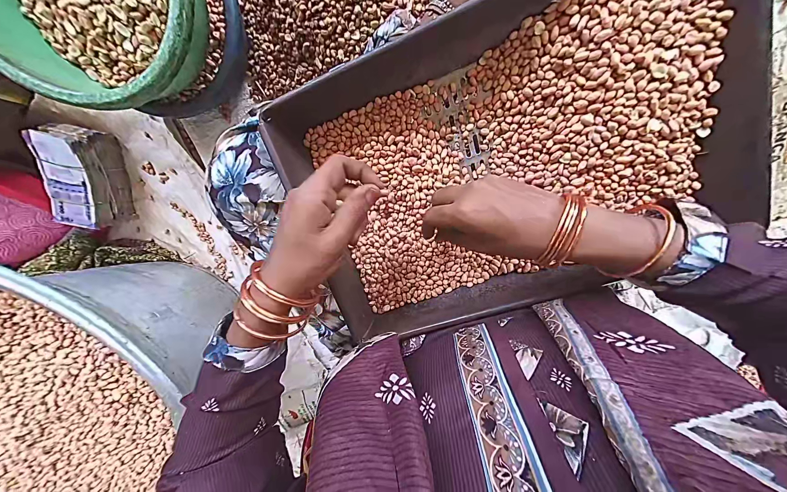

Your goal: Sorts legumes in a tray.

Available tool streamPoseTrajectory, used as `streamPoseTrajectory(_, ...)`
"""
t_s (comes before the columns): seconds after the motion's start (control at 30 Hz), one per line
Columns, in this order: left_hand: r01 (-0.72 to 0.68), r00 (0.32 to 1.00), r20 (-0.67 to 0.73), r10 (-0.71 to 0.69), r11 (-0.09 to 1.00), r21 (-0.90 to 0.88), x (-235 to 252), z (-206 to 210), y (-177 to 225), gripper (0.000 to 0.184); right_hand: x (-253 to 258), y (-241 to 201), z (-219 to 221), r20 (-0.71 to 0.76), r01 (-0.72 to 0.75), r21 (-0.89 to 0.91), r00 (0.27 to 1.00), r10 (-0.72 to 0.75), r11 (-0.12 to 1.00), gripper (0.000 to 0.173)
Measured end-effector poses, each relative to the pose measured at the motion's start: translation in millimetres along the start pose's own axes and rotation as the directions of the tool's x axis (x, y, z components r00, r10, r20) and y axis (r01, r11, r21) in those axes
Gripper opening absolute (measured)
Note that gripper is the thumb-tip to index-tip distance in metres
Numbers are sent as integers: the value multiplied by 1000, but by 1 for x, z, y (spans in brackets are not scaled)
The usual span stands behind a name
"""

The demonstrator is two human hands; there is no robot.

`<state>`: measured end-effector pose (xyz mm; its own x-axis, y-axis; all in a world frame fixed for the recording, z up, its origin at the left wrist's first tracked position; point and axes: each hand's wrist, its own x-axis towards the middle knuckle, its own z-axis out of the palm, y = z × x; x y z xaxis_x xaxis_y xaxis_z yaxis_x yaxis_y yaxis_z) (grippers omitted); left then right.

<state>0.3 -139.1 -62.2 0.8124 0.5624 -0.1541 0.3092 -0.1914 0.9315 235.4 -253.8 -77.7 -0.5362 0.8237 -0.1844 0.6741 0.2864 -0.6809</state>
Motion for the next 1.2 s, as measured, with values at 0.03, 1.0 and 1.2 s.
streamPoseTrajectory(0.03, 10, 1000, -12, -14, 968, -250, -1, -6, 5, 11, 2, -1, 7, -6, 45, 55, 999, -45, 997, 11)
streamPoseTrajectory(1.0, -197, 958, 285, -35, 643, 740, -74, 64, -11, 15, 5, -13, 46, 37, 37, -89, 999, -34, 995, 10)
streamPoseTrajectory(1.2, 259, 949, 264, -170, 900, -350, -56, 4, -1, 11, 6, -33, 45, -10, -117, -218, 993, 118, 969, 8)
